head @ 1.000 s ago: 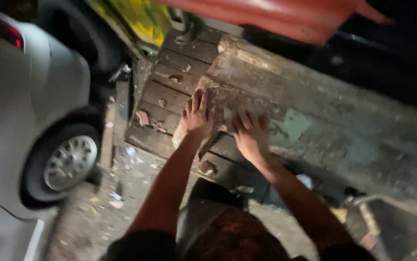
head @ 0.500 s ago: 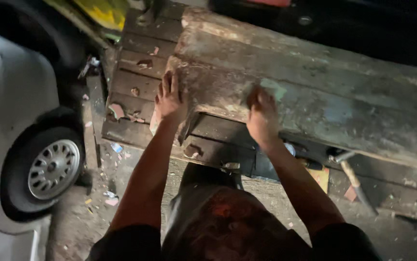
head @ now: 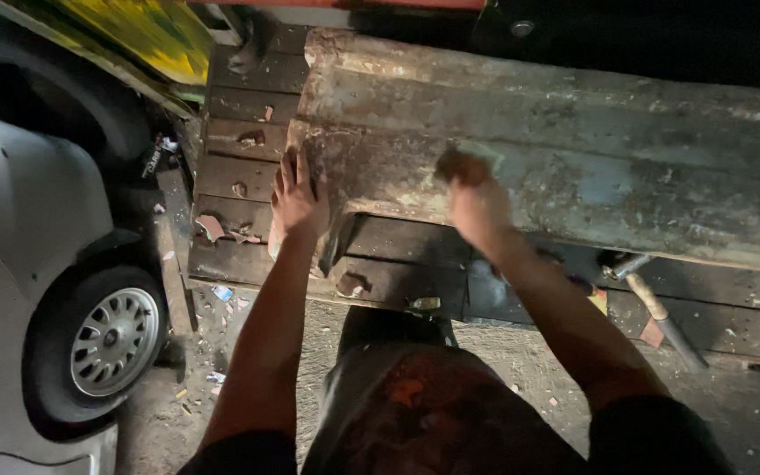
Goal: The person sands a long, weathered wooden beam resting on a workbench using a sanding block held in the right hand while stabilizing the beam with the left hand. The person moves the sanding block back and forth along the length of the beam, gradually removing old paint and surface material.
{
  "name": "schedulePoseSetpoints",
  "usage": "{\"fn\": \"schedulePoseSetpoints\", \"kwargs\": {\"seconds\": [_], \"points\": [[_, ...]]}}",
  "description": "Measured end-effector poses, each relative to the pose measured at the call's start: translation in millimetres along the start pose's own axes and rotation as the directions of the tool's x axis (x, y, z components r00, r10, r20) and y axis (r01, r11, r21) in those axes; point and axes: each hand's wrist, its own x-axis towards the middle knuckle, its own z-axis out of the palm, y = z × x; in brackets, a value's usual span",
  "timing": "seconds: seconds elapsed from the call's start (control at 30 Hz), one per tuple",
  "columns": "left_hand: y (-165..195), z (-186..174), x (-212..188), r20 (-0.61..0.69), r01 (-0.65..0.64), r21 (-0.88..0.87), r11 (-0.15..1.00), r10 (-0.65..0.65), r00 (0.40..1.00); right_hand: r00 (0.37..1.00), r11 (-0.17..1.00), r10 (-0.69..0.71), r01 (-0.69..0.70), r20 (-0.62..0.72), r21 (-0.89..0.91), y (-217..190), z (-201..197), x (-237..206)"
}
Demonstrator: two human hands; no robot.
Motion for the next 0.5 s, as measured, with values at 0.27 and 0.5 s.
{"fn": "schedulePoseSetpoints", "kwargs": {"seconds": [0.27, 0.5], "points": [[-5, 9, -2, -0.053, -0.013, 0.012, 1.000, 0.014, 0.998, 0.911, 0.949, -0.312, 0.286, -0.269, -0.133, -7, 19, 10], [-7, 9, -4, -0.028, -0.021, 0.007, 1.000, 0.021, 0.999, 0.996, 0.996, 0.086, -0.086, -0.011, 0.005, -6, 15, 70]]}}
